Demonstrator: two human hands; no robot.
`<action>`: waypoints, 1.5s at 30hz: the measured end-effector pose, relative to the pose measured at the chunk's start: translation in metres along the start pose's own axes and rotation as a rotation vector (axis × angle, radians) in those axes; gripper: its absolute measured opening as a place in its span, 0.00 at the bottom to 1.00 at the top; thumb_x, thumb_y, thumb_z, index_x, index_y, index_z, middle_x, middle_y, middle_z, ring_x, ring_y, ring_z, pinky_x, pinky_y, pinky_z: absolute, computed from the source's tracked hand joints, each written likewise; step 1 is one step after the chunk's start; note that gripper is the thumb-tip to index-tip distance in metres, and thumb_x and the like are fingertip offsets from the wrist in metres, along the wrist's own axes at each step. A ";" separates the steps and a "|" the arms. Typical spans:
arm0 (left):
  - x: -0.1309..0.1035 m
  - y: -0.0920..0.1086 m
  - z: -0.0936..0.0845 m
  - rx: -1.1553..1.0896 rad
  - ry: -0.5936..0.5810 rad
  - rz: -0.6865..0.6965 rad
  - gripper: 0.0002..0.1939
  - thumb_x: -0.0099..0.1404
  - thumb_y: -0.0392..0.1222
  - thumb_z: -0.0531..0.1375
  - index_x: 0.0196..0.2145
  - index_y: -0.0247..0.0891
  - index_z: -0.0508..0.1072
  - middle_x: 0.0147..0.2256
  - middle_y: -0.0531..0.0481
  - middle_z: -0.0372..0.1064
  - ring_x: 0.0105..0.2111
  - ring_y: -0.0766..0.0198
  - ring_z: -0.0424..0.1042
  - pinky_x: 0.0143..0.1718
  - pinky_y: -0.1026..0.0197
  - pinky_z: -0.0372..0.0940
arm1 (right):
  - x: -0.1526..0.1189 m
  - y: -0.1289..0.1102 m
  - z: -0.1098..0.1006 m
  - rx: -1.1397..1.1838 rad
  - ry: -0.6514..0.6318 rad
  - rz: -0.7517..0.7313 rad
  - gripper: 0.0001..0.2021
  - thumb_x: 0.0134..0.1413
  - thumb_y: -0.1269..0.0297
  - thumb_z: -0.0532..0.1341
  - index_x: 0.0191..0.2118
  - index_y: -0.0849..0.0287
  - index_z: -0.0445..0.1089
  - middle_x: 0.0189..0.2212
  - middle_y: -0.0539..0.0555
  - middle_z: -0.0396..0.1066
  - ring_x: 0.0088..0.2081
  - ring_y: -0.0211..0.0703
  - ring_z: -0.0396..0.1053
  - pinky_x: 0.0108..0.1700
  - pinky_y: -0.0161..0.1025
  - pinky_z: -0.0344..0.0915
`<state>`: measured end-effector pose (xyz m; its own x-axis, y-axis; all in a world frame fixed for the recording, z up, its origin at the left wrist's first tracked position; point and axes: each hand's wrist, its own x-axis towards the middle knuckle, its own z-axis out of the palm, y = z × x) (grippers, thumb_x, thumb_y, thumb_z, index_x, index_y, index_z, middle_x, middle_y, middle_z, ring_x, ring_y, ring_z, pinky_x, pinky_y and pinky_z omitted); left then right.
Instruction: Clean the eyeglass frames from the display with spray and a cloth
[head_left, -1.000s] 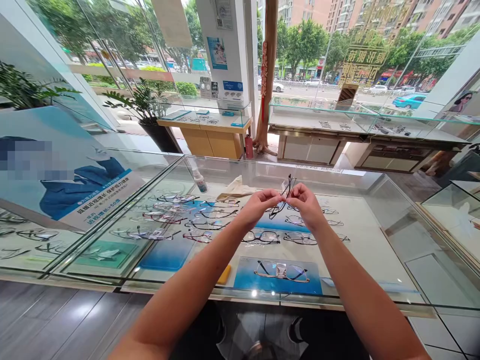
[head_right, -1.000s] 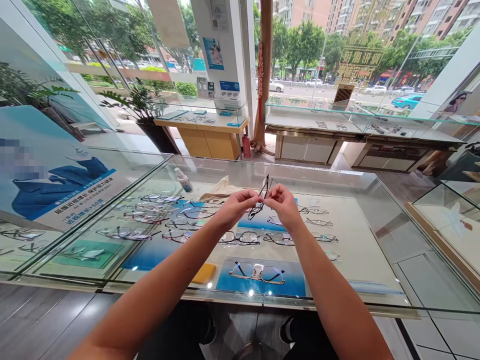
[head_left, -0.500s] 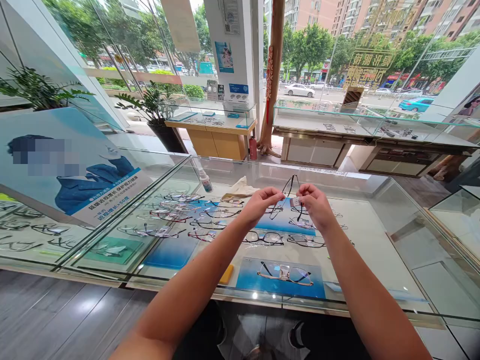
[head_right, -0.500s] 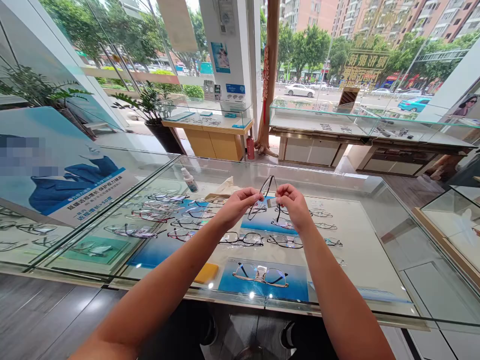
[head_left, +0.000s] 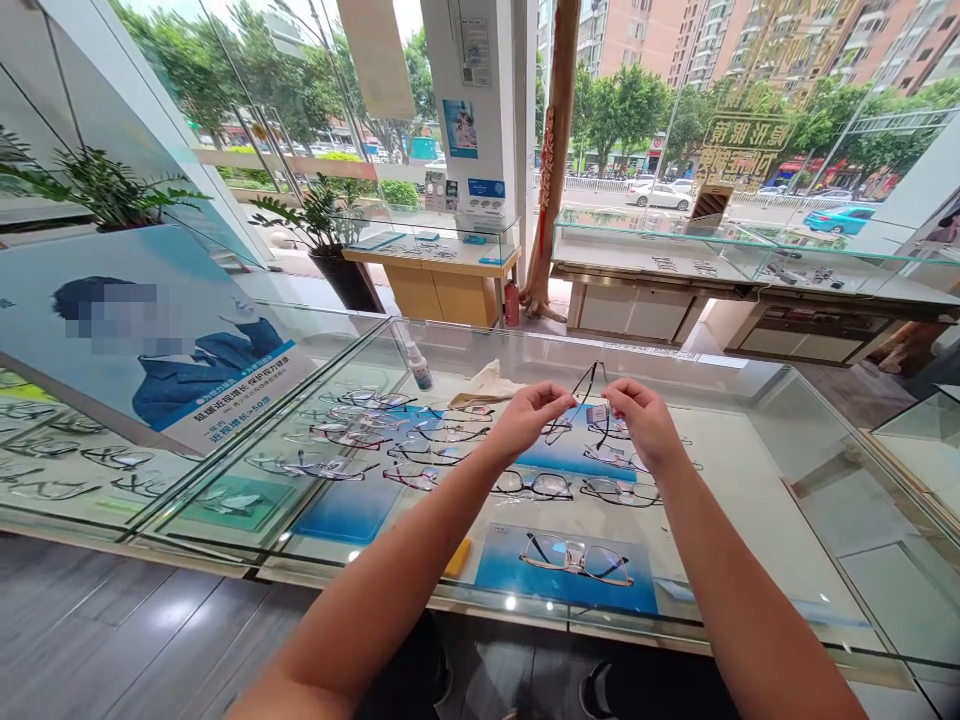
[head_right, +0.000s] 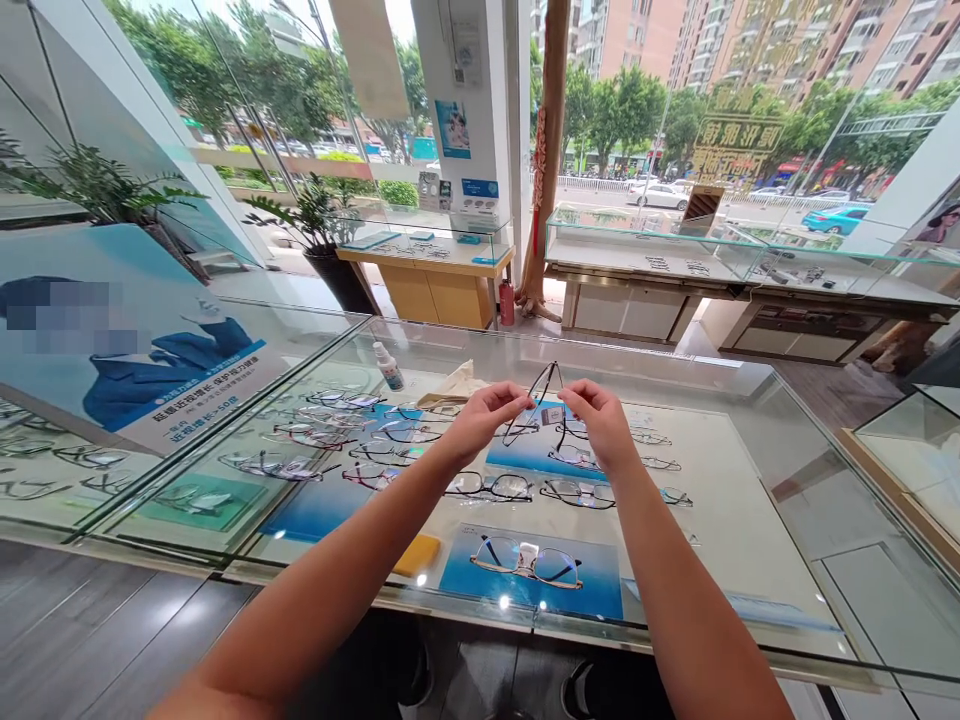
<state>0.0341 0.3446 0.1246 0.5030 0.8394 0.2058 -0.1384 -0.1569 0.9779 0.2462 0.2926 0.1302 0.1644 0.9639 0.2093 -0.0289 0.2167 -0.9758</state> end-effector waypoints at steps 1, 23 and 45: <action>0.001 -0.001 -0.001 0.015 0.008 0.012 0.23 0.64 0.62 0.71 0.36 0.38 0.78 0.36 0.49 0.75 0.36 0.63 0.67 0.41 0.59 0.61 | 0.000 0.000 -0.001 -0.039 0.008 -0.022 0.13 0.54 0.49 0.73 0.32 0.54 0.78 0.30 0.49 0.69 0.32 0.41 0.60 0.38 0.41 0.60; 0.005 -0.010 -0.005 0.090 0.189 0.123 0.21 0.67 0.61 0.69 0.37 0.39 0.79 0.38 0.47 0.78 0.41 0.58 0.73 0.49 0.56 0.67 | -0.023 0.003 0.021 -0.531 0.320 -0.404 0.12 0.69 0.49 0.64 0.47 0.51 0.74 0.37 0.53 0.79 0.26 0.42 0.64 0.36 0.44 0.62; 0.003 -0.011 -0.004 -0.145 0.206 -0.018 0.28 0.60 0.65 0.74 0.40 0.39 0.73 0.51 0.43 0.79 0.56 0.52 0.77 0.50 0.51 0.77 | -0.005 0.026 0.027 -0.039 0.218 0.082 0.13 0.57 0.50 0.67 0.34 0.54 0.72 0.29 0.52 0.79 0.21 0.37 0.56 0.25 0.39 0.57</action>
<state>0.0334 0.3513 0.1147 0.3241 0.9321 0.1617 -0.2593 -0.0768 0.9627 0.2181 0.2971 0.1054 0.3726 0.9209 0.1144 -0.0138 0.1288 -0.9916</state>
